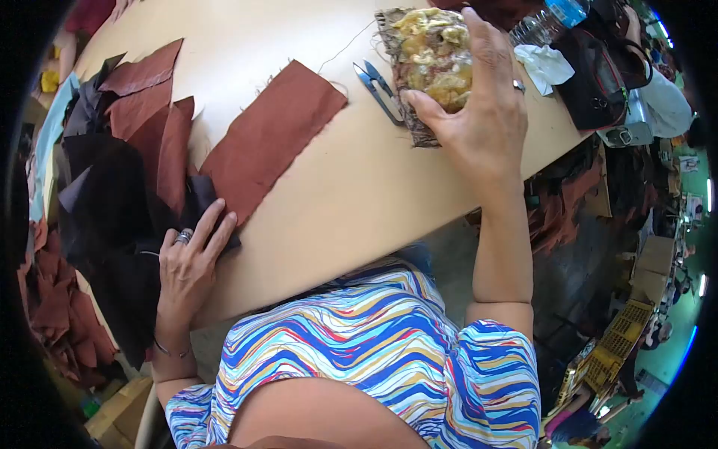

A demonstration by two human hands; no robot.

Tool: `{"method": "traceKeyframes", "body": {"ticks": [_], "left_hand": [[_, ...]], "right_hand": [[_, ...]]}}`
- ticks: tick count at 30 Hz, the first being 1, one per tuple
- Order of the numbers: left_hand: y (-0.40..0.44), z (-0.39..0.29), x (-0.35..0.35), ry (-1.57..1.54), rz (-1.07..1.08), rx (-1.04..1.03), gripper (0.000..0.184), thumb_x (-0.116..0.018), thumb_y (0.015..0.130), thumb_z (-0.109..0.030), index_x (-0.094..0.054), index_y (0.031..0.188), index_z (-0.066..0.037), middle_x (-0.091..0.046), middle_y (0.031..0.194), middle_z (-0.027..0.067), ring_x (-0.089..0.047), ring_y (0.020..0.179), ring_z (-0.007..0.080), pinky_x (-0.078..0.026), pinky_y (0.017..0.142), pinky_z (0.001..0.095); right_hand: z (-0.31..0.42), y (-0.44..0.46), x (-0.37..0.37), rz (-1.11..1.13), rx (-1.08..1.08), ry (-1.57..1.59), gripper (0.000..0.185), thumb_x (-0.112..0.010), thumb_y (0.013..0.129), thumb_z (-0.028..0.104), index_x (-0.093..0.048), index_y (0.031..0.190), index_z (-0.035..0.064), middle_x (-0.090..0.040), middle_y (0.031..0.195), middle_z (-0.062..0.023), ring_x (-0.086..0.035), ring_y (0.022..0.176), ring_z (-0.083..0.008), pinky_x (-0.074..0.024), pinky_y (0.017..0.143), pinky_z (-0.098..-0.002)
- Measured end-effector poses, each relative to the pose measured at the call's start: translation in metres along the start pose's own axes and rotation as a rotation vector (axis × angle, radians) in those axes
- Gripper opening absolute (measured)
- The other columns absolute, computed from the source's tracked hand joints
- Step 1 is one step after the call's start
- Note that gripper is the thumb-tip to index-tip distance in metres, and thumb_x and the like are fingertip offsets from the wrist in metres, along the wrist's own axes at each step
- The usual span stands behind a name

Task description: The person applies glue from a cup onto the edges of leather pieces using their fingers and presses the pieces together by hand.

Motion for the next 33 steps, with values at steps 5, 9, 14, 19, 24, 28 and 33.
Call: {"method": "traceKeyframes", "body": {"ticks": [5,9,14,19,24,28,33], "left_hand": [[-0.003,-0.011,0.004,-0.039,-0.035,-0.087,0.042,-0.056,0.077,-0.009,-0.061,0.119,-0.018,-0.056,0.129,0.0003,-0.053,0.060,0.0127,-0.038,0.062,0.0295],[-0.002,-0.014,0.004,-0.052,-0.041,-0.108,0.043,-0.057,0.077,-0.010,-0.061,0.119,-0.018,-0.055,0.130,0.0000,-0.052,0.060,0.0131,-0.039,0.062,0.0290],[0.007,-0.017,0.001,-0.062,-0.033,-0.110,0.049,-0.057,0.074,-0.006,-0.059,0.121,-0.019,-0.053,0.132,-0.0004,-0.053,0.064,0.0135,-0.039,0.064,0.0297],[0.011,-0.019,0.002,-0.034,-0.041,-0.126,0.043,-0.057,0.077,-0.012,-0.059,0.120,-0.018,-0.053,0.131,-0.0008,-0.051,0.060,0.0117,-0.039,0.063,0.0280],[0.010,-0.019,0.001,-0.002,-0.071,-0.131,0.045,-0.055,0.076,-0.008,-0.059,0.119,-0.017,-0.053,0.131,-0.0005,-0.050,0.057,0.0109,-0.039,0.062,0.0275],[0.010,-0.020,0.001,0.002,-0.082,-0.115,0.046,-0.054,0.075,-0.006,-0.059,0.119,-0.017,-0.053,0.131,-0.0002,-0.050,0.057,0.0114,-0.039,0.061,0.0276],[0.011,-0.019,-0.001,-0.011,-0.058,-0.112,0.047,-0.054,0.075,-0.006,-0.058,0.120,-0.017,-0.053,0.131,-0.0001,-0.051,0.058,0.0116,-0.039,0.062,0.0279]], "right_hand": [[-0.039,0.003,0.001,0.065,-0.149,0.415,0.080,-0.076,0.070,0.014,-0.036,0.138,0.0047,-0.050,0.130,-0.0119,-0.053,0.115,-0.0200,-0.0453,0.094,-0.0303],[-0.115,0.003,0.007,0.086,-0.412,1.094,0.076,-0.068,0.078,0.014,-0.029,0.142,0.0037,-0.045,0.132,-0.0198,-0.050,0.117,-0.0201,-0.0423,0.098,-0.0297],[-0.130,0.004,-0.009,0.146,-0.482,0.786,0.072,-0.068,0.078,0.014,-0.033,0.140,0.0022,-0.044,0.133,-0.0206,-0.050,0.117,-0.0209,-0.0424,0.097,-0.0307],[-0.115,0.040,-0.026,0.351,-0.308,0.554,0.070,-0.069,0.077,0.015,-0.038,0.138,0.0060,-0.046,0.134,-0.0186,-0.050,0.118,-0.0217,-0.0422,0.097,-0.0295],[-0.060,0.077,-0.056,0.775,-0.217,0.231,0.067,-0.074,0.072,0.026,-0.046,0.128,0.0008,-0.061,0.113,-0.0183,-0.059,0.104,-0.0251,-0.0452,0.090,-0.0300],[-0.062,0.085,-0.080,0.958,-0.058,-0.074,0.075,-0.065,0.077,0.049,-0.045,0.130,0.0011,-0.057,0.119,-0.0240,-0.056,0.109,-0.0342,-0.0437,0.093,-0.0350],[-0.046,0.080,-0.066,1.012,-0.087,-0.094,0.073,-0.058,0.082,0.053,-0.043,0.132,0.0021,-0.056,0.121,-0.0239,-0.055,0.111,-0.0358,-0.0426,0.092,-0.0371]]}}
Point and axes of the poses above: each hand's wrist, its own y-axis towards the middle knuckle, its own x-axis out of the back of the hand, z = x × y, the point moved 9 cm from there along y, towards the middle knuckle
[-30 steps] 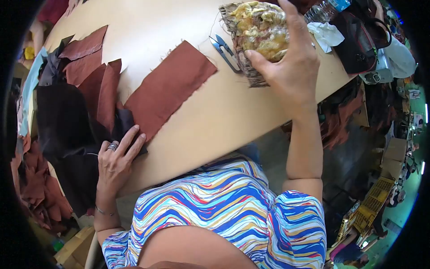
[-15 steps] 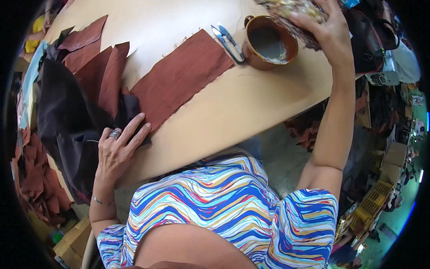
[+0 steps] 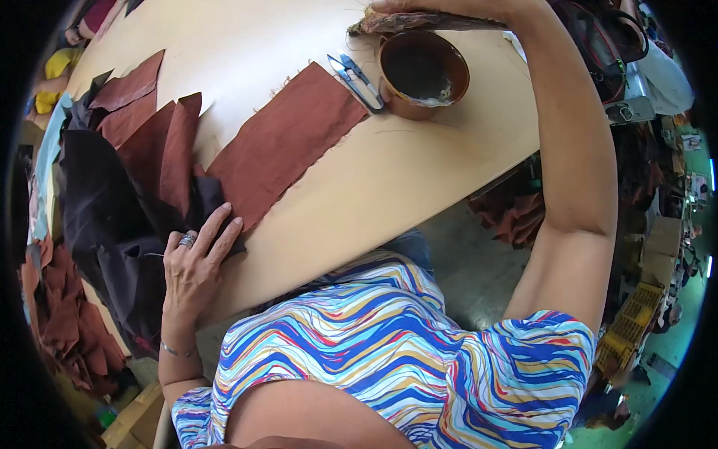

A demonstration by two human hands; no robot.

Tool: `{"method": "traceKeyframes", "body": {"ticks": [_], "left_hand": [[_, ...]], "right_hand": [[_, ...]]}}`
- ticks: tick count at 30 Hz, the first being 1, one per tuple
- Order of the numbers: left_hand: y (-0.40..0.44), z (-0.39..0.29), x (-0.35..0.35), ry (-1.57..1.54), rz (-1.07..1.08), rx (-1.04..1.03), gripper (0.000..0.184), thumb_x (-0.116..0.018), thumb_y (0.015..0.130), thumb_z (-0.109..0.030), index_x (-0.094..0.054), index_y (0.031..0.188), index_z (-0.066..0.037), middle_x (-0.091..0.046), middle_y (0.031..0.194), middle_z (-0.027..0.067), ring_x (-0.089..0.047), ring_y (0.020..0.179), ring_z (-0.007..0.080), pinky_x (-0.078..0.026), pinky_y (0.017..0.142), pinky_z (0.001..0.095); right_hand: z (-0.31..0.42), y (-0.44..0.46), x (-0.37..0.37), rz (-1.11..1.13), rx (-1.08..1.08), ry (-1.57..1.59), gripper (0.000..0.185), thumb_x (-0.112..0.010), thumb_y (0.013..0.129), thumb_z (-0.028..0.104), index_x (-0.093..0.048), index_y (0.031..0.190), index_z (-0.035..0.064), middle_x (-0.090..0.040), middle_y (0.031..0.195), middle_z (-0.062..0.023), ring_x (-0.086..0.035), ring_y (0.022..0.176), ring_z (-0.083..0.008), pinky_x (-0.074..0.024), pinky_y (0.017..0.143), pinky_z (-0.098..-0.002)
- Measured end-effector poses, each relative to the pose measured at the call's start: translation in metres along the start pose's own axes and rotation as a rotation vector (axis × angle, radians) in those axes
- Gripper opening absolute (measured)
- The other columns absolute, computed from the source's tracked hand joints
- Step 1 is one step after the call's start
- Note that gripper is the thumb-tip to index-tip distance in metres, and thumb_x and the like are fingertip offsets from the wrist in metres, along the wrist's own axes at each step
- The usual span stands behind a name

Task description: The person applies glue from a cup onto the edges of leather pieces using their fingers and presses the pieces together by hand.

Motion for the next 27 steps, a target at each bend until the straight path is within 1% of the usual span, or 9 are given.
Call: {"method": "traceKeyframes", "body": {"ticks": [2,4,6,7,9,11,16,17,27], "left_hand": [[0.001,0.000,0.001,-0.009,0.015,-0.001,0.048,-0.054,0.075,-0.006,-0.058,0.121,-0.017,-0.053,0.131,-0.0001,-0.051,0.059,0.0119,-0.039,0.063,0.0283],[0.001,0.000,0.002,-0.034,0.026,0.008,0.048,-0.054,0.075,-0.006,-0.058,0.121,-0.017,-0.053,0.131,0.0001,-0.052,0.060,0.0121,-0.039,0.064,0.0287],[0.002,0.001,0.003,-0.050,0.036,0.011,0.048,-0.054,0.074,-0.006,-0.058,0.121,-0.017,-0.053,0.130,0.0002,-0.052,0.060,0.0124,-0.038,0.065,0.0291],[0.003,0.001,0.005,-0.055,0.042,0.013,0.048,-0.054,0.074,-0.006,-0.058,0.121,-0.017,-0.053,0.130,0.0003,-0.052,0.060,0.0125,-0.038,0.065,0.0292],[0.003,0.002,0.005,-0.066,0.043,0.014,0.048,-0.056,0.074,-0.006,-0.059,0.120,-0.017,-0.054,0.129,0.0004,-0.052,0.060,0.0125,-0.038,0.065,0.0293],[0.004,0.002,0.005,-0.069,0.034,0.007,0.048,-0.057,0.073,-0.006,-0.059,0.120,-0.017,-0.054,0.129,0.0004,-0.052,0.059,0.0124,-0.038,0.064,0.0293],[0.008,0.000,0.003,-0.100,0.041,0.038,0.055,-0.061,0.065,-0.001,-0.061,0.118,-0.017,-0.054,0.130,0.0019,-0.054,0.063,0.0150,-0.039,0.066,0.0309],[0.007,0.000,0.002,-0.102,0.043,0.041,0.056,-0.061,0.065,-0.001,-0.060,0.119,-0.017,-0.053,0.131,0.0022,-0.054,0.063,0.0152,-0.039,0.066,0.0310],[0.008,0.000,0.006,-0.092,0.068,0.041,0.056,-0.058,0.064,0.000,-0.061,0.117,-0.016,-0.056,0.124,0.0040,-0.055,0.067,0.0158,-0.038,0.068,0.0318]], "right_hand": [[-0.008,-0.003,-0.002,-0.116,0.098,0.073,0.071,-0.055,0.085,0.052,-0.041,0.133,0.0014,-0.056,0.121,-0.0237,-0.055,0.111,-0.0357,-0.0421,0.092,-0.0375],[0.018,-0.047,0.018,-0.414,0.163,0.152,0.049,-0.058,0.087,0.025,-0.047,0.130,0.0033,-0.061,0.109,-0.0182,-0.059,0.098,-0.0280,-0.0462,0.083,-0.0336],[-0.013,-0.071,0.020,-0.627,0.194,0.313,0.047,-0.068,0.079,0.020,-0.056,0.122,0.0061,-0.061,0.102,-0.0087,-0.057,0.089,-0.0148,-0.0454,0.079,-0.0267],[-0.010,-0.091,0.019,-0.661,0.109,0.261,0.041,-0.068,0.079,0.020,-0.058,0.116,0.0039,-0.060,0.095,-0.0063,-0.055,0.083,-0.0136,-0.0445,0.076,-0.0256],[-0.004,-0.133,-0.004,-0.534,-0.060,0.257,0.038,-0.071,0.075,0.022,-0.061,0.108,0.0066,-0.061,0.086,-0.0041,-0.056,0.076,-0.0172,-0.0449,0.069,-0.0304],[-0.006,-0.136,-0.028,-0.421,-0.080,0.206,0.041,-0.074,0.070,0.024,-0.062,0.107,0.0119,-0.062,0.088,-0.0048,-0.060,0.078,-0.0233,-0.0470,0.067,-0.0371],[-0.005,-0.119,-0.059,-0.604,0.069,-0.193,0.048,-0.076,0.065,0.029,-0.061,0.109,0.0134,-0.056,0.118,-0.0096,-0.057,0.095,-0.0317,-0.0484,0.081,-0.0428],[-0.014,-0.110,-0.069,-0.534,0.020,-0.137,0.057,-0.078,0.062,0.034,-0.061,0.114,0.0160,-0.045,0.133,-0.0112,-0.053,0.104,-0.0379,-0.0459,0.089,-0.0467],[-0.019,-0.076,-0.090,-0.363,-0.016,-0.211,0.064,-0.078,0.057,0.042,-0.062,0.115,0.0191,-0.046,0.133,-0.0137,-0.052,0.110,-0.0377,-0.0400,0.094,-0.0465]]}}
Point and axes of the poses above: each hand's wrist, its own y-axis towards the middle knuckle, its own x-axis out of the back of the hand, z = x × y, the point moved 9 cm from there along y, towards the middle knuckle
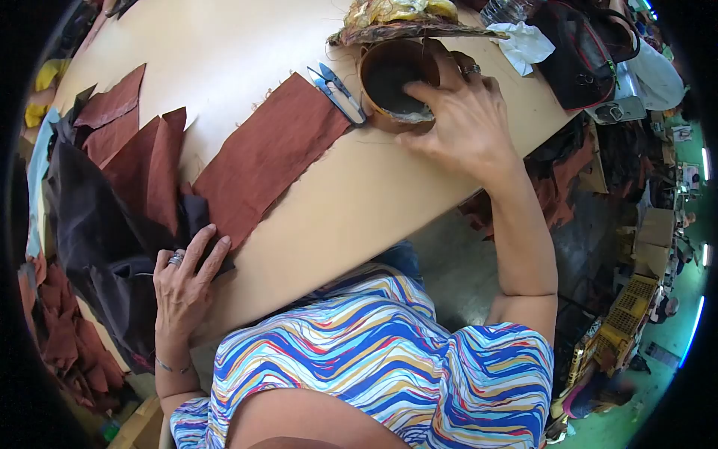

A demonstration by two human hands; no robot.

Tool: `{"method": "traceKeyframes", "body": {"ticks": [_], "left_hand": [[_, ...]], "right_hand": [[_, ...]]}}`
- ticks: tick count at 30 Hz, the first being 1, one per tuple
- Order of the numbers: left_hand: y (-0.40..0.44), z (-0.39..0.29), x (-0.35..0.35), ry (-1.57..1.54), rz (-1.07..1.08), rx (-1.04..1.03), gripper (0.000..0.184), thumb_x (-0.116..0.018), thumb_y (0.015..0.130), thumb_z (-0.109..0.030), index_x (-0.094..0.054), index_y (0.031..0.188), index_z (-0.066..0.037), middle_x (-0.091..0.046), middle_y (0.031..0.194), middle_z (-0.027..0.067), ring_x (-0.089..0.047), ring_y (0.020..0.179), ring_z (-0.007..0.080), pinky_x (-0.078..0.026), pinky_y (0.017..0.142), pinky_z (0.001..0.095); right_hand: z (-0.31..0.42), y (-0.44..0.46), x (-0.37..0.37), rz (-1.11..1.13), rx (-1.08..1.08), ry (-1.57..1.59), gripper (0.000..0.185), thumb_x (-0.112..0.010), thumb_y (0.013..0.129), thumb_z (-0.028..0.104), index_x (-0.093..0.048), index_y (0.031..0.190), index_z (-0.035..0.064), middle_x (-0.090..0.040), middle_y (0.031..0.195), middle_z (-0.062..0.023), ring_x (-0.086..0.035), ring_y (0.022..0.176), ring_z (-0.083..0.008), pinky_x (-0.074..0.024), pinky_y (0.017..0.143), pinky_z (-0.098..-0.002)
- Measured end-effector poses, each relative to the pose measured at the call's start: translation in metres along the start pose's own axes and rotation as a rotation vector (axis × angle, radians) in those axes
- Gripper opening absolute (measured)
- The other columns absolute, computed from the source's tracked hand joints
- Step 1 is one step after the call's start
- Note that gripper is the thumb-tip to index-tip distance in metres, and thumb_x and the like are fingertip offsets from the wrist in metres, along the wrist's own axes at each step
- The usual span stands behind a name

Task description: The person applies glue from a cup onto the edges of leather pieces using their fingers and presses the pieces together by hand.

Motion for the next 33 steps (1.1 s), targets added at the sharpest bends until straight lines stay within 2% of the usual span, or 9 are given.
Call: {"method": "traceKeyframes", "body": {"ticks": [5,8,11,15,19,20,25,29,33], "left_hand": [[-0.003,-0.001,0.001,0.049,-0.061,-0.057,0.045,-0.054,0.074,-0.009,-0.059,0.118,-0.014,-0.055,0.122,0.0053,-0.054,0.063,0.0137,-0.037,0.066,0.0298],[-0.002,-0.001,0.003,0.071,-0.069,-0.030,0.045,-0.055,0.074,-0.009,-0.060,0.118,-0.014,-0.056,0.118,0.0046,-0.055,0.064,0.0137,-0.037,0.065,0.0298],[-0.004,0.003,0.001,0.119,-0.073,-0.004,0.044,-0.056,0.074,-0.012,-0.060,0.119,-0.016,-0.056,0.114,0.0039,-0.054,0.064,0.0140,-0.037,0.066,0.0298],[-0.002,-0.002,0.002,0.157,-0.110,0.073,0.042,-0.057,0.080,-0.016,-0.058,0.121,-0.020,-0.057,0.111,0.0041,-0.054,0.063,0.0142,-0.038,0.065,0.0305],[-0.002,0.012,-0.005,0.197,-0.108,0.159,0.040,-0.056,0.084,-0.020,-0.057,0.124,-0.021,-0.057,0.111,0.0052,-0.053,0.060,0.0149,-0.039,0.064,0.0311],[0.000,0.012,-0.005,0.176,-0.072,0.183,0.046,-0.056,0.081,-0.014,-0.057,0.126,-0.021,-0.058,0.113,0.0054,-0.057,0.067,0.0153,-0.040,0.066,0.0310],[-0.004,0.012,-0.005,0.187,-0.140,0.135,0.042,-0.056,0.084,-0.020,-0.056,0.126,-0.020,-0.057,0.111,0.0068,-0.052,0.059,0.0146,-0.039,0.064,0.0305],[-0.005,0.011,-0.006,0.192,-0.130,0.135,0.042,-0.056,0.083,-0.019,-0.057,0.125,-0.020,-0.057,0.112,0.0072,-0.051,0.057,0.0141,-0.039,0.063,0.0301],[-0.005,0.013,-0.007,0.156,-0.113,0.143,0.043,-0.058,0.079,-0.014,-0.059,0.122,-0.019,-0.056,0.121,0.0038,-0.052,0.059,0.0137,-0.040,0.064,0.0294]], "right_hand": [[0.002,0.002,0.013,0.083,-0.040,0.150,0.055,-0.078,0.058,0.035,-0.061,0.106,0.0151,-0.048,0.127,-0.0112,-0.053,0.108,-0.0341,-0.0385,0.093,-0.0458],[0.002,-0.007,0.040,-0.056,-0.034,0.197,0.050,-0.076,0.060,0.025,-0.056,0.105,0.0128,-0.048,0.128,-0.0098,-0.051,0.110,-0.0325,-0.0376,0.093,-0.0446],[0.021,-0.026,0.051,-0.246,0.000,-0.135,0.054,-0.075,0.060,0.015,-0.053,0.109,0.0127,-0.048,0.128,-0.0080,-0.049,0.113,-0.0310,-0.0375,0.092,-0.0442],[0.031,-0.048,0.050,-0.258,-0.001,-0.236,0.042,-0.070,0.059,0.006,-0.058,0.099,0.0125,-0.049,0.128,-0.0056,-0.046,0.113,-0.0267,-0.0339,0.093,-0.0421],[0.077,-0.042,0.041,-0.202,0.148,0.166,0.035,-0.055,0.064,-0.006,-0.063,0.096,0.0075,-0.053,0.115,-0.0096,-0.050,0.105,-0.0274,-0.0372,0.090,-0.0392],[0.086,-0.036,0.035,-0.179,0.171,0.289,0.038,-0.053,0.065,-0.007,-0.062,0.100,0.0065,-0.053,0.113,-0.0104,-0.050,0.104,-0.0276,-0.0375,0.090,-0.0382],[0.103,0.022,-0.012,-0.097,0.124,0.808,0.045,-0.046,0.069,-0.008,-0.061,0.111,0.0019,-0.054,0.107,-0.0130,-0.053,0.100,-0.0304,-0.0414,0.087,-0.0382],[0.104,0.040,-0.031,-0.072,0.124,0.767,0.045,-0.044,0.073,-0.007,-0.061,0.113,0.0025,-0.055,0.107,-0.0143,-0.054,0.099,-0.0306,-0.0423,0.088,-0.0391],[0.112,0.039,-0.036,-0.129,0.159,0.428,0.044,-0.048,0.076,-0.004,-0.057,0.118,0.0026,-0.054,0.099,-0.0145,-0.054,0.092,-0.0318,-0.0431,0.085,-0.0409]]}}
Point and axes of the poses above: each hand's wrist, its own y-axis towards the middle knuckle, its own x-axis out of the back of the hand, z = x × y, the point moved 9 cm from there along y, towards the middle knuckle
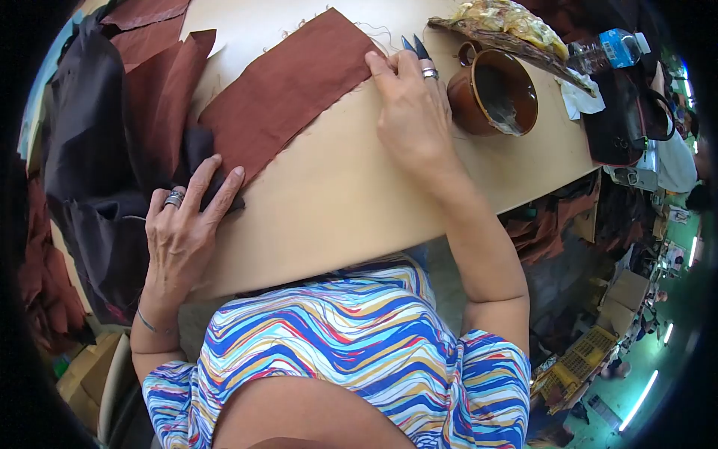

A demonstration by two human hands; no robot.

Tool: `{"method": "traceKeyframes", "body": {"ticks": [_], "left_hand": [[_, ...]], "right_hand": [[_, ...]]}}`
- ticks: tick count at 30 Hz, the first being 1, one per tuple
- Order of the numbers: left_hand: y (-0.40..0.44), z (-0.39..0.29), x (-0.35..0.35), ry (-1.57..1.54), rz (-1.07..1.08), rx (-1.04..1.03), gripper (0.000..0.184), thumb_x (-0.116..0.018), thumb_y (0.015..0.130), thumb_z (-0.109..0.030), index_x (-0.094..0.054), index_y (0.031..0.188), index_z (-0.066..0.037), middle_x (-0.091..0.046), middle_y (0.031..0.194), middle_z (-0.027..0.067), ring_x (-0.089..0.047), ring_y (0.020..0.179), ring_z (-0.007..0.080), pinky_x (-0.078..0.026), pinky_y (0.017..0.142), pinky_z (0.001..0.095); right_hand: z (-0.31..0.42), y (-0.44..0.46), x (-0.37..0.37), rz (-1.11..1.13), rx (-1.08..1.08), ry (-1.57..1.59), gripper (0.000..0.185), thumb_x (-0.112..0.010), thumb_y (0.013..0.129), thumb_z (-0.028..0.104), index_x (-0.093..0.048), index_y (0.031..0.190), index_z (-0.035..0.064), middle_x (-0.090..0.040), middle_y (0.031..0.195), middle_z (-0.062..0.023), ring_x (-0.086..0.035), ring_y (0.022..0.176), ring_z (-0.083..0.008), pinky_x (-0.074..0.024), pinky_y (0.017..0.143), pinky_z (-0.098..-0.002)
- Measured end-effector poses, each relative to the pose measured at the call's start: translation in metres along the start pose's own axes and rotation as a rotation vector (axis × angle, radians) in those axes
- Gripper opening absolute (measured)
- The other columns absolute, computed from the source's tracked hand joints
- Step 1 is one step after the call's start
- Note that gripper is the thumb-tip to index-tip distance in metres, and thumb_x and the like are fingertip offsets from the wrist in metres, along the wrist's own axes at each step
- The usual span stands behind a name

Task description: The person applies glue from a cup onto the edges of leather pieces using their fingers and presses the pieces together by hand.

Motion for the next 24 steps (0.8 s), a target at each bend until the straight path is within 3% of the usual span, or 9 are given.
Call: {"method": "traceKeyframes", "body": {"ticks": [2,5,11,14,18,19,22,24], "left_hand": [[0.001,0.001,0.002,-0.049,0.048,0.005,0.049,-0.059,0.073,-0.007,-0.060,0.121,-0.020,-0.054,0.128,0.0009,-0.055,0.066,0.0139,-0.041,0.067,0.0291],[0.001,0.004,0.006,-0.212,0.093,-0.018,0.043,-0.062,0.072,-0.008,-0.061,0.114,-0.015,-0.051,0.133,-0.0015,-0.054,0.063,0.0135,-0.040,0.066,0.0284],[0.003,-0.001,0.006,-0.217,0.052,-0.044,0.026,-0.066,0.073,-0.013,-0.062,0.098,-0.009,-0.057,0.125,-0.0013,-0.053,0.058,0.0116,-0.039,0.065,0.0283],[0.002,-0.004,0.010,-0.191,-0.037,-0.081,0.022,-0.065,0.073,-0.014,-0.062,0.094,-0.010,-0.061,0.117,-0.0010,-0.054,0.057,0.0110,-0.040,0.065,0.0280],[-0.003,-0.005,0.015,-0.157,-0.119,-0.104,0.018,-0.062,0.073,-0.010,-0.061,0.090,-0.011,-0.064,0.110,0.0006,-0.053,0.055,0.0102,-0.041,0.064,0.0271],[-0.003,-0.006,0.016,-0.156,-0.123,-0.108,0.017,-0.062,0.073,-0.010,-0.061,0.089,-0.011,-0.064,0.110,0.0011,-0.053,0.054,0.0099,-0.041,0.064,0.0269],[-0.005,-0.006,0.015,-0.144,-0.126,-0.100,0.014,-0.062,0.073,-0.009,-0.060,0.086,-0.011,-0.064,0.111,0.0016,-0.052,0.053,0.0093,-0.041,0.064,0.0264],[-0.006,-0.006,0.014,-0.135,-0.124,-0.091,0.013,-0.061,0.073,-0.008,-0.059,0.085,-0.010,-0.064,0.112,0.0018,-0.052,0.053,0.0092,-0.041,0.065,0.0263]], "right_hand": [[0.005,0.001,0.000,-0.012,-0.018,-0.153,0.043,-0.050,0.077,-0.002,-0.054,0.120,0.0004,-0.053,0.094,-0.0142,-0.055,0.088,-0.0317,-0.0434,0.083,-0.0415],[0.012,0.003,-0.002,-0.038,0.018,-0.343,0.039,-0.052,0.078,0.001,-0.052,0.116,-0.0030,-0.054,0.090,-0.0122,-0.056,0.088,-0.0283,-0.0430,0.083,-0.0405],[0.055,-0.013,-0.002,0.029,0.252,-0.522,0.028,-0.054,0.079,0.009,-0.057,0.106,0.0012,-0.054,0.089,-0.0069,-0.057,0.086,-0.0191,-0.0400,0.075,-0.0365],[0.039,-0.002,0.006,-0.042,0.281,-0.620,0.030,-0.055,0.077,0.010,-0.057,0.106,0.0016,-0.055,0.089,-0.0051,-0.057,0.085,-0.0181,-0.0381,0.072,-0.0348],[0.021,0.005,0.007,-0.069,0.312,-0.777,0.040,-0.056,0.079,0.013,-0.057,0.119,0.0138,-0.055,0.096,-0.0031,-0.057,0.088,-0.0176,-0.0365,0.078,-0.0369],[0.019,0.005,0.008,-0.077,0.314,-0.808,0.046,-0.055,0.080,0.013,-0.055,0.126,0.0207,-0.055,0.099,-0.0035,-0.057,0.088,-0.0179,-0.0356,0.080,-0.0376],[0.022,0.000,0.002,0.072,0.339,-0.791,0.051,-0.055,0.080,0.012,-0.052,0.130,0.0162,-0.055,0.099,-0.0039,-0.057,0.089,-0.0174,-0.0353,0.080,-0.0372],[0.037,-0.007,0.002,0.055,0.386,-0.704,0.050,-0.055,0.079,0.012,-0.052,0.129,0.0121,-0.054,0.098,-0.0034,-0.057,0.088,-0.0169,-0.0351,0.080,-0.0373]]}}
Point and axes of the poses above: each hand's wrist, its own y-axis towards the middle knuckle, its own x-axis out of the back of the hand, z = x × y, the point moved 9 cm from there along y, towards the middle knuckle
